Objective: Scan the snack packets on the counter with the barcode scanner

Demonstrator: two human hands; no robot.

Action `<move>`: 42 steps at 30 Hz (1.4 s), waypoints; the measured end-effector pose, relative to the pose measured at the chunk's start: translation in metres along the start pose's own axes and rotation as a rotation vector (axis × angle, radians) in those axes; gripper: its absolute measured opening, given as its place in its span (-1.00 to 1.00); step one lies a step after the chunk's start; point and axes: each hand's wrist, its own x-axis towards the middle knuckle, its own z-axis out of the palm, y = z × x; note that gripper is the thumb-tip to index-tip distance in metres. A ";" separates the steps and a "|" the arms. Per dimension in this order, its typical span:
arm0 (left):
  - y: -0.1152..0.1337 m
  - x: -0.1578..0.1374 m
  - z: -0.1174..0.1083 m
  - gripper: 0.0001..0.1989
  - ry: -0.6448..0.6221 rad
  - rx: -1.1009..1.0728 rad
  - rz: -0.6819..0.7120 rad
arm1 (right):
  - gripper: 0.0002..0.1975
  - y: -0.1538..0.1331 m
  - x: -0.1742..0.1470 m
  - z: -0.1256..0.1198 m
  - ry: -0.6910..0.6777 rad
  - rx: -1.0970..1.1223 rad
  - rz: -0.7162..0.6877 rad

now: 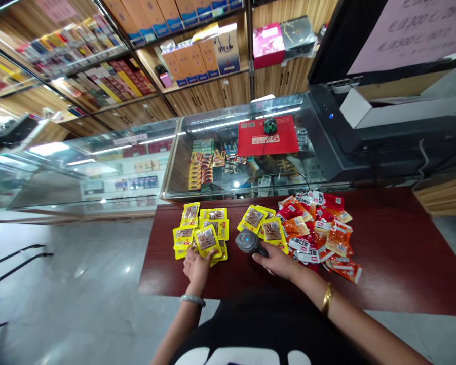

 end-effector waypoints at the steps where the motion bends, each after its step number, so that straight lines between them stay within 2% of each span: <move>1: -0.002 0.000 0.000 -0.22 -0.051 0.013 -0.016 | -0.41 0.000 0.001 0.002 -0.009 -0.010 -0.001; 3: -0.003 0.001 0.000 -0.32 -0.143 0.030 -0.009 | -0.39 -0.001 0.002 0.007 -0.018 -0.030 -0.004; 5: -0.004 0.002 0.002 -0.50 -0.207 0.000 0.022 | -0.40 -0.004 0.003 0.010 -0.026 -0.041 -0.010; 7: -0.006 0.001 0.005 -0.65 -0.278 -0.139 0.067 | -0.41 -0.008 0.002 0.012 -0.026 -0.051 -0.028; 9: -0.007 -0.001 0.011 -0.71 -0.351 -0.371 0.120 | -0.40 -0.012 0.000 0.013 -0.017 -0.059 -0.062; 11: -0.007 -0.005 0.018 -0.72 -0.396 -0.592 0.162 | -0.40 -0.016 -0.001 0.014 -0.001 -0.057 -0.099; 13: -0.005 -0.008 0.024 -0.68 -0.399 -0.726 0.174 | -0.40 -0.017 -0.002 0.014 0.018 -0.044 -0.117; 17: 0.002 -0.010 0.027 -0.60 -0.381 -0.834 0.175 | -0.42 -0.013 -0.006 0.012 0.046 -0.030 -0.107; 21: 0.016 -0.012 0.027 -0.61 -0.412 -0.876 0.214 | -0.41 -0.005 -0.012 0.009 0.056 -0.017 -0.081; 23: 0.029 -0.019 0.029 -0.62 -0.509 -0.896 0.262 | -0.39 -0.001 -0.015 0.010 0.049 -0.009 -0.065; 26: 0.048 -0.033 0.033 -0.63 -0.777 -0.953 0.421 | -0.35 0.003 -0.018 0.012 0.034 0.002 -0.047; 28: 0.053 -0.039 0.036 -0.63 -0.837 -0.943 0.484 | -0.34 0.006 -0.018 0.014 0.021 0.013 -0.034; 30: 0.050 -0.038 0.037 -0.66 -0.723 -0.839 0.448 | -0.36 0.007 -0.016 0.014 0.007 0.007 -0.023; 33: 0.036 -0.021 0.031 -0.67 -0.405 -0.527 0.379 | -0.37 0.007 -0.013 0.014 -0.009 -0.032 -0.011; 36: 0.028 0.007 0.018 -0.61 -0.147 -0.203 0.508 | -0.39 0.006 -0.010 0.015 -0.022 -0.045 0.002; 39: 0.035 0.037 0.003 -0.45 -0.023 0.041 0.599 | -0.41 0.007 -0.007 0.016 -0.034 -0.046 0.004; 42: 0.052 0.059 -0.008 -0.33 -0.037 0.209 0.645 | -0.38 0.009 -0.005 0.018 -0.032 -0.050 0.008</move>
